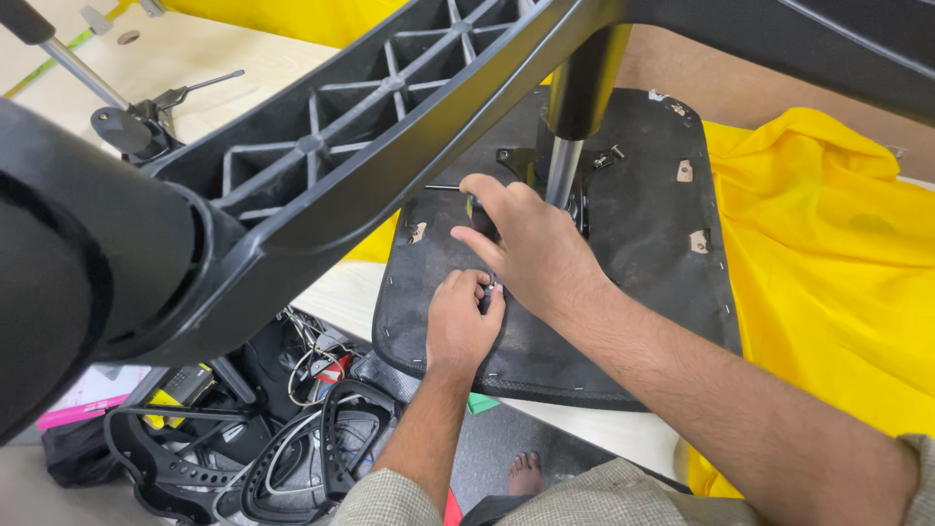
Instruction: The person uses a screwdriver to tighten screws into the base of an inverted chair. They systematically work around the base, securing the central pole to the mounting plate.
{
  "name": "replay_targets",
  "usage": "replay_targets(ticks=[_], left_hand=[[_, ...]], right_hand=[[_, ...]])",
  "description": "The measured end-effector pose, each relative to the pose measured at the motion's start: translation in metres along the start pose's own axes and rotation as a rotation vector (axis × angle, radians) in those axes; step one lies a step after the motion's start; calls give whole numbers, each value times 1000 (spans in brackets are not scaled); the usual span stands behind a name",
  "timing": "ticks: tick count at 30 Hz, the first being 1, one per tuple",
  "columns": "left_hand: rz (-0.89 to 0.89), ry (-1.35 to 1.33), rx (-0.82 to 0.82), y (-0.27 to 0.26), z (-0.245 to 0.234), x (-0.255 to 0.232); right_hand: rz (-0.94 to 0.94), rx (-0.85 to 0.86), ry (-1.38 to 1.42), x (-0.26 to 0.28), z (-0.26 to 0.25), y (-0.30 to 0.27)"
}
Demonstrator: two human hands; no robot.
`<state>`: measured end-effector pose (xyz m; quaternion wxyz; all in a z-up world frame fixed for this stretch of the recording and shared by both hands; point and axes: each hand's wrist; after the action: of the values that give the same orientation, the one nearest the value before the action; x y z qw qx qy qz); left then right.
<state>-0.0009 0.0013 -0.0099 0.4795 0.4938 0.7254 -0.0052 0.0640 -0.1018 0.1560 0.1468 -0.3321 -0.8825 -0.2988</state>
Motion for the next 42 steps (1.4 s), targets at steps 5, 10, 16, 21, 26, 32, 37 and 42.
replay_targets(ticks=[5, 10, 16, 21, 26, 32, 37, 42], left_hand=[[35, 2, -21, 1, 1, 1], [14, 25, -7, 0, 1, 1], [-6, 40, 15, 0, -1, -1], [3, 27, 20, 1, -2, -2], [-1, 13, 18, -1, -3, -4], [-5, 11, 11, -4, -3, -2], [11, 0, 4, -3, -3, -1], [13, -5, 8, -4, -1, -1]], right_hand=[[38, -36, -102, -2, -5, 8], [137, -70, -176, -16, -15, 13], [199, 34, -419, -18, -24, 9], [133, 45, -238, -6, -29, 3], [119, 416, -216, 7, -40, 15], [166, 598, -324, 19, -49, 30], [150, 614, -373, 21, -51, 37], [59, 442, -376, 17, -36, 34]])
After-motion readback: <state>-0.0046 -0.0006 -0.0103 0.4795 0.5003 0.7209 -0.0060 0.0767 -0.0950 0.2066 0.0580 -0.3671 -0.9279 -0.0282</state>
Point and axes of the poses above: each hand's wrist, its own y-axis towards the middle knuckle, its own z-axis out of the palm, x = y × z, and after that the axes turned 7 degrees about -x, right-handed
